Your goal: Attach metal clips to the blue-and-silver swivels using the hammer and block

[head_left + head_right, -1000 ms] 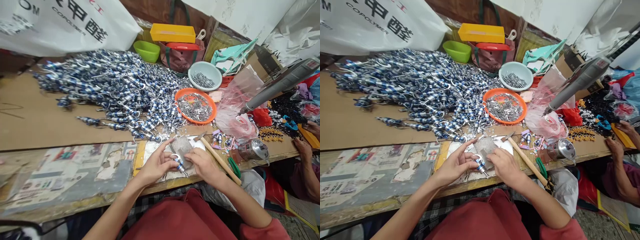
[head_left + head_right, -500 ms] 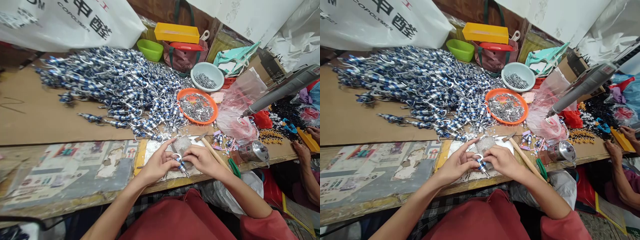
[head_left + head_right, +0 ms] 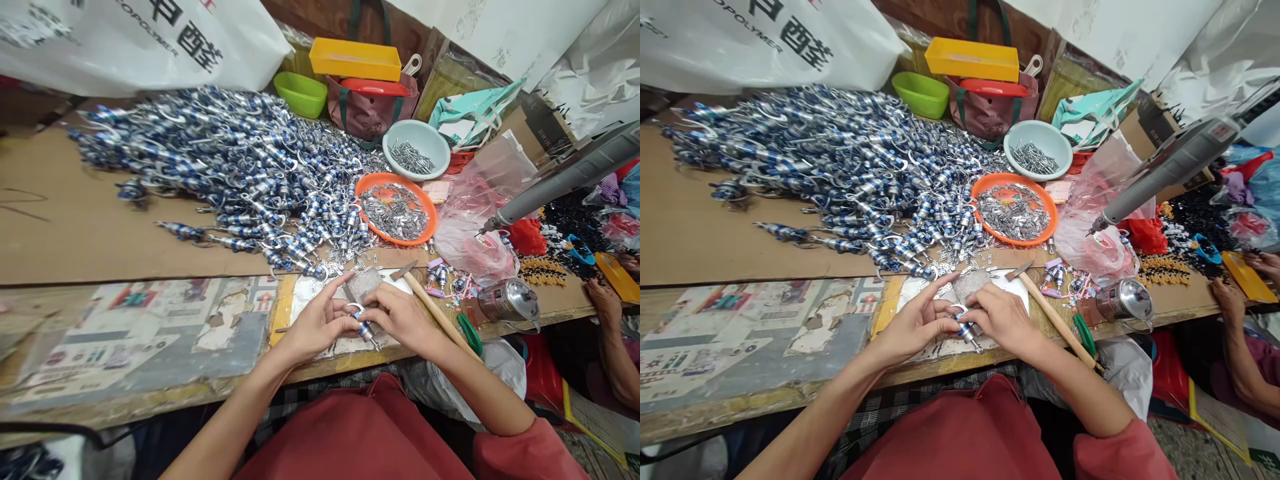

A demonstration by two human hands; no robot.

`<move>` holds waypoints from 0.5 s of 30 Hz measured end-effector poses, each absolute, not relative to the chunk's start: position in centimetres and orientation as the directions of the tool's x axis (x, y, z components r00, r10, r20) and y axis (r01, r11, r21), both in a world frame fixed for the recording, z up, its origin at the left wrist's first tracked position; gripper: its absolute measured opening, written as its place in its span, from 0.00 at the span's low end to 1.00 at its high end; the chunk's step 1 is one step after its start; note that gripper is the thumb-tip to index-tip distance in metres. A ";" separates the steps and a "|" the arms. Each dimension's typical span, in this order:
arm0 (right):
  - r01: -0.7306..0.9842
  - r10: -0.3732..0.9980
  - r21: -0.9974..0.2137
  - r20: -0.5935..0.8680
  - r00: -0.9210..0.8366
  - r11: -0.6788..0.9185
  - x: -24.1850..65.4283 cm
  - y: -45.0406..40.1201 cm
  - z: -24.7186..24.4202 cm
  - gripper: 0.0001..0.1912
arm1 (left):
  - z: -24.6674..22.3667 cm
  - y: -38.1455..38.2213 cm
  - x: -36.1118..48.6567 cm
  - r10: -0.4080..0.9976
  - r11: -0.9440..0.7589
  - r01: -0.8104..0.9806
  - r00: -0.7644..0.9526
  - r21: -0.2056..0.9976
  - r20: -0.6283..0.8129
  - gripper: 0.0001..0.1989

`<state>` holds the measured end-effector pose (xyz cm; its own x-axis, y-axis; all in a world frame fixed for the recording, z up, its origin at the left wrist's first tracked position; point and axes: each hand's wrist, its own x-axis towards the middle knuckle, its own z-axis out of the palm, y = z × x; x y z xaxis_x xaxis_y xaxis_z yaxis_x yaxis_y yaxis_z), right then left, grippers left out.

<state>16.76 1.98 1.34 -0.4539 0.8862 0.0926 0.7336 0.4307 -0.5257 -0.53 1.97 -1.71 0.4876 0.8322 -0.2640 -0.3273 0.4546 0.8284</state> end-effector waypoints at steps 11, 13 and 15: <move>0.711 0.951 -0.643 0.094 -0.294 0.283 15.9 1.6 1.7 0.05 | -1.7 2.0 -0.7 0.839 0.436 -0.312 0.479 0.844 -0.257 0.46; 0.703 0.958 -0.651 0.221 -0.185 0.286 17.8 1.2 1.3 0.06 | -1.8 2.0 -0.7 0.839 0.441 -0.315 0.476 0.841 -0.262 0.46; 0.782 0.942 -0.591 0.336 0.016 0.198 20.8 0.6 0.6 0.08 | -2.0 2.0 -0.7 0.838 0.446 -0.313 0.474 0.839 -0.269 0.45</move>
<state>20.83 0.56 0.60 0.0159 0.9417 0.3360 0.7823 0.1976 -0.5907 -0.67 2.03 -1.97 0.4742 0.8384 -0.2687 -0.3128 0.4457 0.8387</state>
